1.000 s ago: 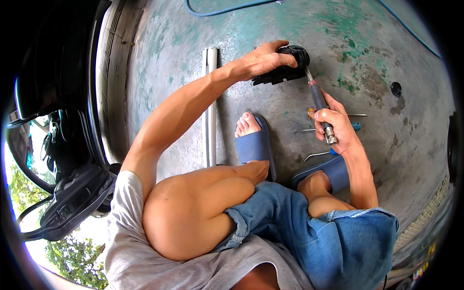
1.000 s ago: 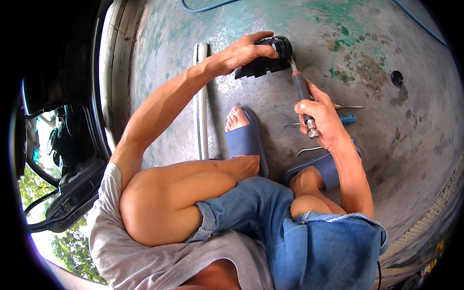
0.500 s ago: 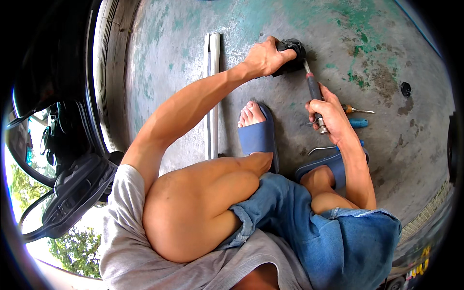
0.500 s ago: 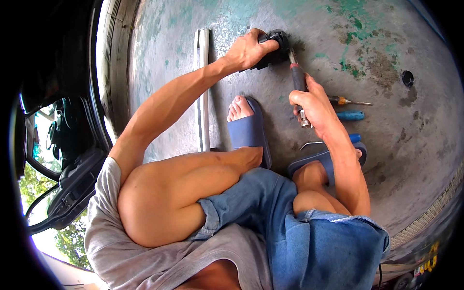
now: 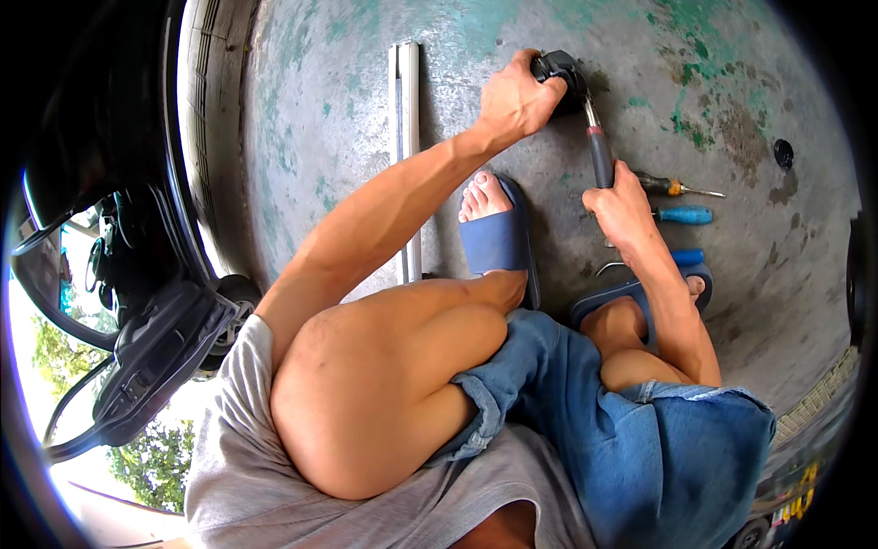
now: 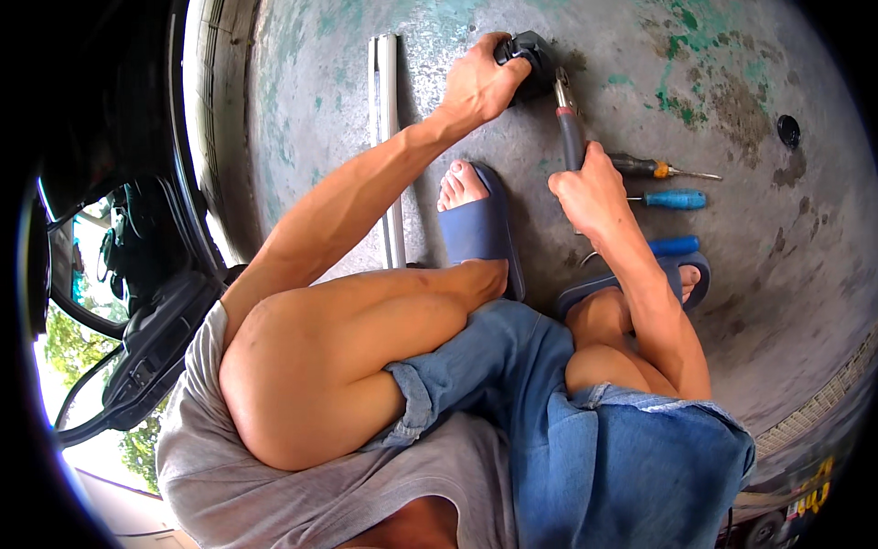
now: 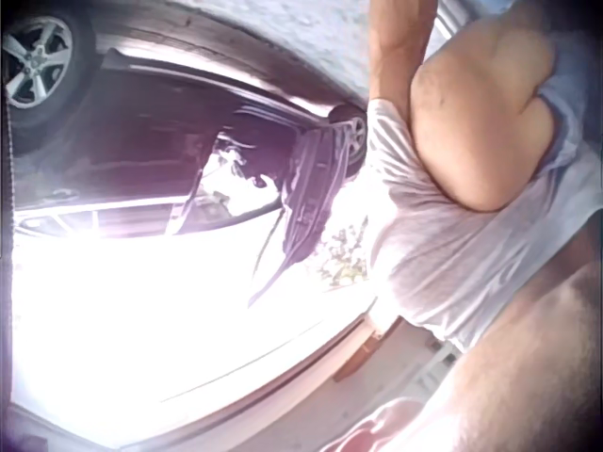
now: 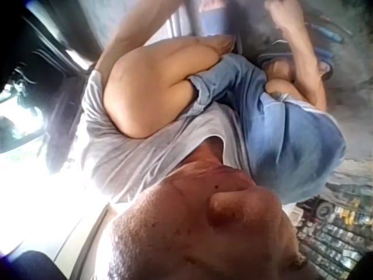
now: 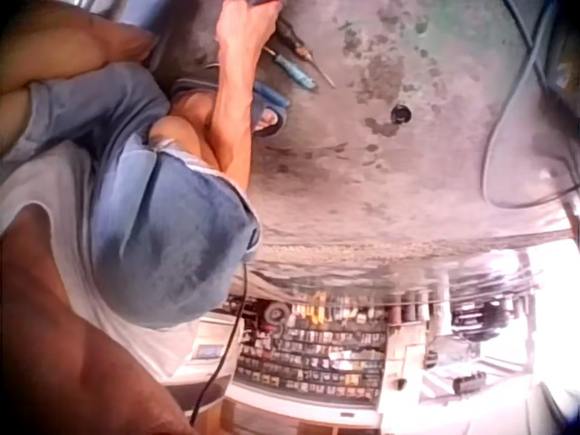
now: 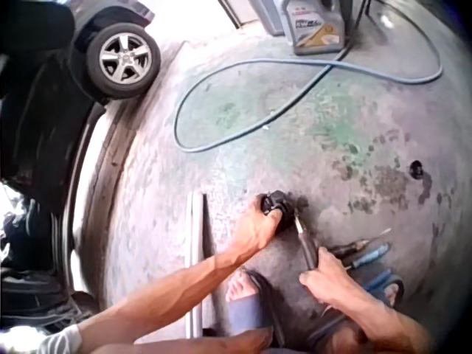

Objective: The person disassembles and repairs a car side mirror using pliers and screwdrivers while sitting on a garage floor.

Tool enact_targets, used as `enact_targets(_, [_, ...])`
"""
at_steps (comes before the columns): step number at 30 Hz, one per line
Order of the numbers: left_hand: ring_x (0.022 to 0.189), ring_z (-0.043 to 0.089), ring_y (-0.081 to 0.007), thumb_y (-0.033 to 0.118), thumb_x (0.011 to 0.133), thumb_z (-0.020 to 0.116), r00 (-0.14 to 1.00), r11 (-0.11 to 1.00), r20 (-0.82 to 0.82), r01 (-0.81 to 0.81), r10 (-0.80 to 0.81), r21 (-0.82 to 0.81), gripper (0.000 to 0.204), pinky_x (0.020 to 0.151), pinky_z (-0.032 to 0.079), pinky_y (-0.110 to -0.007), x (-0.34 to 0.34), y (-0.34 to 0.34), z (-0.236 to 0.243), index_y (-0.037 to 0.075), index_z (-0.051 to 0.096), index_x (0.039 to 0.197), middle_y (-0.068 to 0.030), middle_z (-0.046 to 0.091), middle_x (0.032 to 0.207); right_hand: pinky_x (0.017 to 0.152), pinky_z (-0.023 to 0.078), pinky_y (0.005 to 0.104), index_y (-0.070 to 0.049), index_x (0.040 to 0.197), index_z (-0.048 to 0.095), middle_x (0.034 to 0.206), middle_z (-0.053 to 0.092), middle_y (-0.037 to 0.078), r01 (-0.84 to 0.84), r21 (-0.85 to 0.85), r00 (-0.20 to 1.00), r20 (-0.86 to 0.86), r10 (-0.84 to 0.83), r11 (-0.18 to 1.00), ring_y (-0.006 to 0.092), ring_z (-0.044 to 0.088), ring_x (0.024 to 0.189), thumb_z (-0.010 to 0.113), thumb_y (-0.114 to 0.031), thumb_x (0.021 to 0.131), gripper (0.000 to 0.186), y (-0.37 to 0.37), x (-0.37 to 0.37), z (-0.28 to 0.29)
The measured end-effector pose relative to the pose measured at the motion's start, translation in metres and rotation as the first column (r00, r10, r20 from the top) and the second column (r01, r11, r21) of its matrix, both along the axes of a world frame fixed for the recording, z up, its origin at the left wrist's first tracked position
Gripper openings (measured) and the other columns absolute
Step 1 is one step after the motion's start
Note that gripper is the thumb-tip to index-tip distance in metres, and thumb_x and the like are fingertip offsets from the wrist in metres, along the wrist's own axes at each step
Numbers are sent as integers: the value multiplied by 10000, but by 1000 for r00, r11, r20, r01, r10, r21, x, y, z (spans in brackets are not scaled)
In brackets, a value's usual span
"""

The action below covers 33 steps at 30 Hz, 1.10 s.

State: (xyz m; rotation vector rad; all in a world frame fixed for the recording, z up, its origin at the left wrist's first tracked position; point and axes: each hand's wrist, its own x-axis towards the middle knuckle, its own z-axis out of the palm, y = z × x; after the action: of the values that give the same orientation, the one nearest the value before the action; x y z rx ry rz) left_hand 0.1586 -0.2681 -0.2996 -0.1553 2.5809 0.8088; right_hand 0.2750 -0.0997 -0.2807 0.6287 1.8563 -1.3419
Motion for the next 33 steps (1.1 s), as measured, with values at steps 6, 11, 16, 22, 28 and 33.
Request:
enact_targets(6, [1080,669,-444,377,802,576,993,993,-73,84,-90,-84,575,995,506,-443,-16,3,-9,59,684,1269,-281,699,1139,624,487,399,81,1071,560,815,643,164,25,-128,1000,-2,-25,991,249,637,677,671,-138,715,432,3,-8,5])
enact_targets(11, [1113,650,-447,375,811,562,989,983,-3,147,-148,-109,561,1023,495,-458,-21,-7,-8,71,687,1266,-297,691,1150,647,498,403,92,1081,554,844,653,183,45,-129,999,17,-43,991,268,655,720,660,-125,722,433,-1,-14,17])
enact_targets(16, [1113,637,-443,362,793,554,974,987,-161,153,-159,-49,559,1025,489,-458,-8,-10,-27,67,695,1246,-299,675,1160,703,526,422,105,1141,535,943,669,249,62,-53,998,-25,-64,997,331,693,826,651,-120,732,481,-8,0,9])
enact_targets(22, [1025,683,-449,343,762,580,969,981,-151,190,-194,-38,532,969,525,-472,-18,-13,-17,59,726,1188,-280,719,1040,703,526,428,113,1130,540,933,671,256,60,-67,998,19,-59,996,356,694,834,648,-120,733,472,-12,-4,11])
enact_targets(28, [1074,695,-361,414,762,649,971,972,44,234,-234,19,666,986,504,-384,-36,-28,-9,25,668,1302,-255,713,1167,573,420,343,0,1056,572,785,515,17,143,-363,989,34,-141,921,161,537,651,682,-145,752,354,-1,-6,6])
enact_targets(33, [1077,680,-333,445,738,672,954,960,116,269,-277,79,727,974,498,-365,-43,-30,-9,9,648,1320,-246,705,1172,482,395,254,-25,1072,588,779,495,-15,260,-429,964,71,-255,865,70,493,585,718,-209,814,343,3,-2,10])
